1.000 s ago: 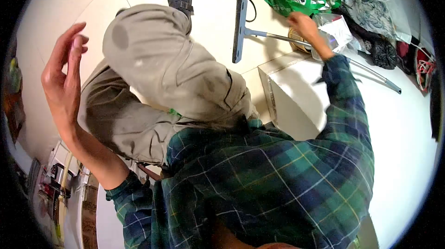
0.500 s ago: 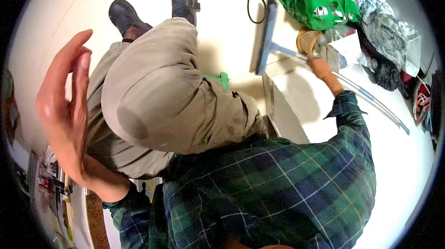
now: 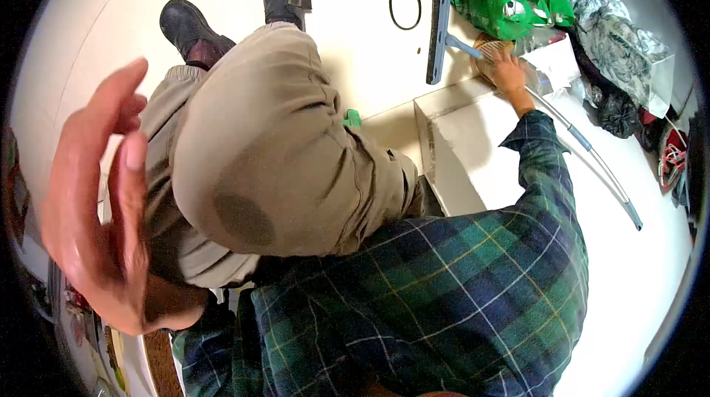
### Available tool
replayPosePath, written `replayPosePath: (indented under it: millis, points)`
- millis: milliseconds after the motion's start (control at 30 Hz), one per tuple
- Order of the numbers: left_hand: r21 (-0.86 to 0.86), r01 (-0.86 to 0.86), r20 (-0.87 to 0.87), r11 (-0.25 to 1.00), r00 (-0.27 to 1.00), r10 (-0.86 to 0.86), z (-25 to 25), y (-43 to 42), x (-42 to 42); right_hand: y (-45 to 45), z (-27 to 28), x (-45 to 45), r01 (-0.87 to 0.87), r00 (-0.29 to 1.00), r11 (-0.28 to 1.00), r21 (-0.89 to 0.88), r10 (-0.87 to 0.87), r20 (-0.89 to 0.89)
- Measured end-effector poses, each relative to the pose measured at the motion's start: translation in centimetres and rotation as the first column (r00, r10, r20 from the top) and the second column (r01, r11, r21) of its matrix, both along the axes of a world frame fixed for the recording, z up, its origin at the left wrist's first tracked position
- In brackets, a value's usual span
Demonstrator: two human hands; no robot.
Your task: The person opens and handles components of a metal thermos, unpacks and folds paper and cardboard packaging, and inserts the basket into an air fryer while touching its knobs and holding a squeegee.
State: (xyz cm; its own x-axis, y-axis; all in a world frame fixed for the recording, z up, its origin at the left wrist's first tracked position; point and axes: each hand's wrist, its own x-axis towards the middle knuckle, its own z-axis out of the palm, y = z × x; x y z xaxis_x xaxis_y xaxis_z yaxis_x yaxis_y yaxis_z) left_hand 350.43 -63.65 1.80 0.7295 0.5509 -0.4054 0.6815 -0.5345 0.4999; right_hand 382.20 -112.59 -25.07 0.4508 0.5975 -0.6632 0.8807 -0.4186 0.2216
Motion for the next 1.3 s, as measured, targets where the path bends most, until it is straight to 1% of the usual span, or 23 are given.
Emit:
replayPosePath:
  millis: [67,100,133,167,233,267,300,333,400,467,533,567,600,667,700,733,767,800,900,1000,1133,1200,1300]
  points:
    - [0.027,0.075,-0.065,0.997,0.995,-0.074,0.8,-0.1,0.3,5.4,0.1,-1.5,0.082,0.996,0.975,0.205,-0.075,-0.045]
    - [-0.008,0.085,-0.038,0.996,0.996,-0.085,0.8,0.1,0.0,6.7,-1.8,-2.0,0.219,0.974,0.925,0.310,-0.186,-0.131]
    - [-0.006,0.081,-0.033,0.997,0.996,-0.081,0.7,0.1,-0.2,8.4,-4.0,-2.8,0.352,0.931,0.822,0.447,-0.259,-0.258]
    - [-0.027,0.094,-0.014,0.995,0.995,-0.095,0.6,0.2,-0.2,10.0,-6.0,-3.7,0.492,0.860,0.790,0.367,-0.374,-0.347]
    - [-0.085,0.110,0.009,0.990,0.994,-0.109,0.5,0.6,-0.7,13.4,-10.4,-6.4,0.652,0.747,0.729,0.206,-0.572,-0.339]
    - [-0.079,0.104,0.003,0.991,0.995,-0.104,0.5,0.8,-0.9,14.5,-12.4,-7.7,0.726,0.672,0.661,0.190,-0.620,-0.405]
    - [-0.083,0.102,-0.009,0.991,0.995,-0.103,0.4,0.9,-1.0,15.9,-13.7,-8.9,0.781,0.609,0.611,0.129,-0.699,-0.376]
    - [-0.086,0.116,-0.001,0.989,0.993,-0.117,0.2,1.2,-1.4,16.9,-15.4,-10.0,0.750,0.656,0.646,0.142,-0.702,-0.276]
    - [-0.091,0.144,0.014,0.985,0.990,-0.144,-0.3,1.9,-2.1,17.2,-18.3,-11.2,0.730,0.683,0.657,0.188,-0.708,-0.179]
    - [-0.086,0.135,0.016,0.987,0.991,-0.134,-0.3,1.8,-2.4,18.2,-18.2,-11.5,0.750,0.661,0.645,0.144,-0.730,-0.174]
    - [-0.084,0.130,0.033,0.988,0.991,-0.128,-0.3,1.9,-2.7,18.8,-17.5,-10.6,0.868,0.465,0.492,0.073,-0.751,-0.470]
    - [-0.084,0.126,0.044,0.988,0.992,-0.123,-0.4,2.0,-2.9,19.1,-17.2,-10.2,0.924,0.316,0.381,0.045,-0.689,-0.652]
    - [-0.084,0.122,0.054,0.989,0.992,-0.118,-0.5,2.0,-3.1,20.4,-15.4,-10.2,0.968,0.115,0.250,-0.033,-0.555,-0.824]
    - [-0.094,0.139,0.100,0.986,0.987,-0.129,-0.6,2.2,-3.6,24.1,-8.8,-9.5,0.940,-0.294,0.017,-0.341,-0.468,-0.833]
    - [-0.099,0.141,0.109,0.985,0.985,-0.130,-0.5,2.3,-3.5,25.2,-6.6,-9.2,0.892,-0.442,-0.061,-0.448,-0.330,-0.834]
    - [-0.081,0.168,0.112,0.982,0.981,-0.159,-0.4,2.5,-3.4,26.2,-5.1,-8.9,0.825,-0.566,-0.115,-0.554,-0.172,-0.806]
    - [-0.057,0.194,0.115,0.979,0.976,-0.187,-0.2,2.7,-3.2,26.9,-4.2,-8.4,0.787,-0.616,-0.101,-0.608,-0.089,-0.783]
    - [-0.051,0.194,0.124,0.980,0.975,-0.186,-0.2,2.6,-3.3,27.7,-3.4,-8.0,0.794,-0.608,-0.098,-0.600,-0.086,-0.789]
    - [-0.032,0.171,0.106,0.985,0.980,-0.167,0.0,2.5,-3.5,29.5,-1.2,-7.7,0.768,-0.631,-0.120,-0.629,0.027,-0.775]
    - [-0.051,0.148,0.098,0.988,0.985,-0.143,0.0,2.7,-3.9,30.2,-0.7,-7.5,0.771,-0.626,-0.142,-0.621,0.018,-0.780]
    - [-0.142,0.127,0.048,0.982,0.991,-0.122,0.1,2.8,-4.4,30.7,-0.2,-7.4,0.776,-0.622,-0.149,-0.613,-0.018,-0.783]
    - [-0.146,0.107,0.052,0.984,0.994,-0.100,0.1,2.7,-4.5,31.0,-0.2,-7.5,0.786,-0.611,-0.143,-0.601,-0.037,-0.790]
    - [-0.090,0.142,0.062,0.986,0.989,-0.137,-0.1,2.5,-4.4,31.4,-0.1,-7.5,0.805,-0.589,-0.140,-0.577,-0.063,-0.806]
